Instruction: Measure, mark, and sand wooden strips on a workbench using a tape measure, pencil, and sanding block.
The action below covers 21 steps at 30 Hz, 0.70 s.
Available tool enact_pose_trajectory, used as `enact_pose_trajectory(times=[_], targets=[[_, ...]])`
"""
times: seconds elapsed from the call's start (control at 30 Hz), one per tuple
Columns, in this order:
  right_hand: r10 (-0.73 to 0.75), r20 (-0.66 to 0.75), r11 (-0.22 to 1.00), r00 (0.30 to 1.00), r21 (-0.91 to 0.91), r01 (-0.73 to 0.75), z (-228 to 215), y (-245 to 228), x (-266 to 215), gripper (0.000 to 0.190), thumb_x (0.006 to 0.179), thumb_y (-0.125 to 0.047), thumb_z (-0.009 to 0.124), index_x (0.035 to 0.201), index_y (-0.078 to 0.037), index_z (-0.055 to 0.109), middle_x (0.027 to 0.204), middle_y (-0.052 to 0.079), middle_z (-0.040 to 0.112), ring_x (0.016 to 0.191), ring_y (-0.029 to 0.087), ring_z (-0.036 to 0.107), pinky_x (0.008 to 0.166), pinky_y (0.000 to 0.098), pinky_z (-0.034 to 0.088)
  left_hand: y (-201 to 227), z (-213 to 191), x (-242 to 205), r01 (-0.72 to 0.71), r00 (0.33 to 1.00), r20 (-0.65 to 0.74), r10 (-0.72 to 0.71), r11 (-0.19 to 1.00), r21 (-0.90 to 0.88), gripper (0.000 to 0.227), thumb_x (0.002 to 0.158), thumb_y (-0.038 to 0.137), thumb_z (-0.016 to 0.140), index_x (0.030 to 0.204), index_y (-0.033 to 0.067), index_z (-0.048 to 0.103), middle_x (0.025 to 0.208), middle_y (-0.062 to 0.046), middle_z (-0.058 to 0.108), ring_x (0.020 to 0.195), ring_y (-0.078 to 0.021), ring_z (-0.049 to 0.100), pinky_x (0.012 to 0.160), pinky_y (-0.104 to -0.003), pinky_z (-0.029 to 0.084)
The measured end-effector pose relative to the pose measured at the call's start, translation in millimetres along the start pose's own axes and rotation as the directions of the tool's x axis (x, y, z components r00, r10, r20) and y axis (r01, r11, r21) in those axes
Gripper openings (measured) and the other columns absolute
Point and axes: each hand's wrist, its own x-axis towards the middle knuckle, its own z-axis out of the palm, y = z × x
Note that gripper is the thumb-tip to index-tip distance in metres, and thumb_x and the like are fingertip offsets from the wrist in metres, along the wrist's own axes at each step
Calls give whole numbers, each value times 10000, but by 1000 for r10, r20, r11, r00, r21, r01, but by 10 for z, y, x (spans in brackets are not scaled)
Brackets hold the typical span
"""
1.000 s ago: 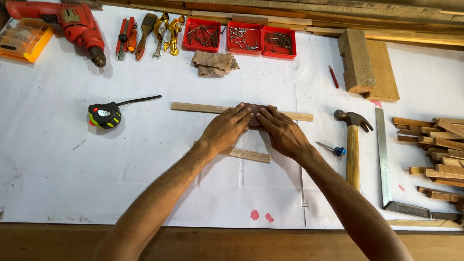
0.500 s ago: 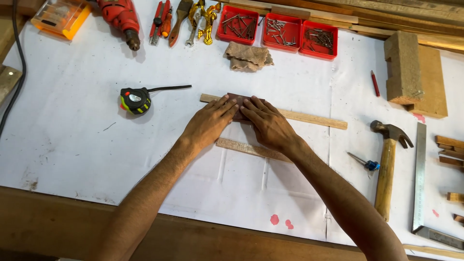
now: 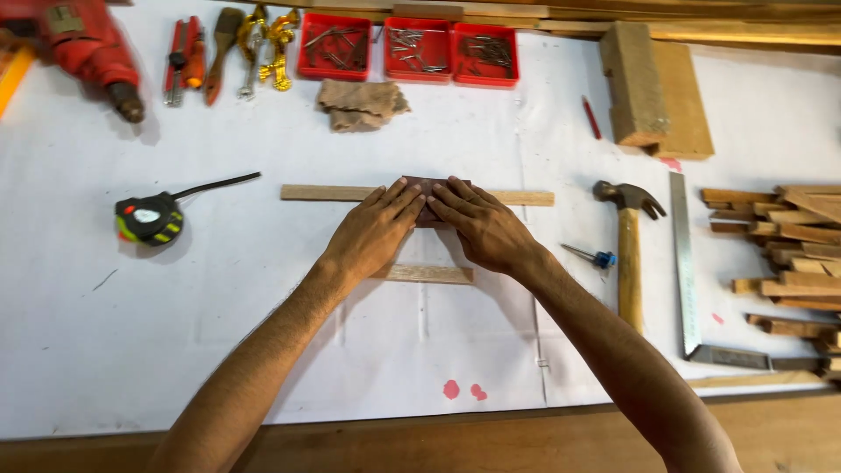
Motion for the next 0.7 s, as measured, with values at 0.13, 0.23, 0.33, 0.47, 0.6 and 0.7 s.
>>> enact_pose_trajectory(times=[0.13,0.23,0.33,0.47,0.6,0.7], targets=[[68,-33,997,997,-28,-69,-109,295,-392,502,984,-29,585,1472,-138,535,1544,75,525,1487,262,404,1240,441,344,300,174,396,-86,996,1,86,996,-9,458,1083,289,461,1479,61,487,1572,-112,447,1484,-275,358,1211,-439,346],[102,-2,994,995,-51,-102,-196,462,-611,536,956,-16,590,1475,-138,532,1549,68,512,1480,261,390,1230,439,341,511,208,610,-126,992,-20,127,991,44,447,1050,196,469,1484,89,492,1592,-87,441,1498,-256,355,1205,-427,361],[138,-5,989,990,-50,-138,-217,541,-739,552,948,-25,614,1480,-147,533,1543,57,513,1477,251,389,1225,444,345,641,136,728,-128,991,28,130,990,-53,452,1053,242,479,1461,47,488,1575,-117,423,1479,-282,342,1177,-474,352],[115,-15,993,993,-8,-115,-163,492,-641,550,941,-12,627,1470,-143,545,1546,62,518,1481,260,392,1216,431,365,534,145,639,-108,993,50,106,994,35,449,1041,165,474,1482,79,490,1597,-87,419,1495,-253,342,1192,-454,358],[69,-28,998,997,13,-69,-81,280,-326,540,932,-5,628,1452,-134,561,1538,67,526,1478,271,403,1219,429,367,263,108,369,-38,998,41,37,999,10,452,1045,222,458,1477,92,491,1587,-74,426,1483,-249,344,1186,-475,347],[14,-19,1000,1000,-3,-14,27,101,-67,551,933,16,599,1462,-133,561,1536,62,531,1475,270,411,1220,431,366,69,-25,118,35,998,62,-34,999,-18,462,1064,286,458,1478,83,488,1576,-76,436,1481,-247,348,1195,-484,334]])
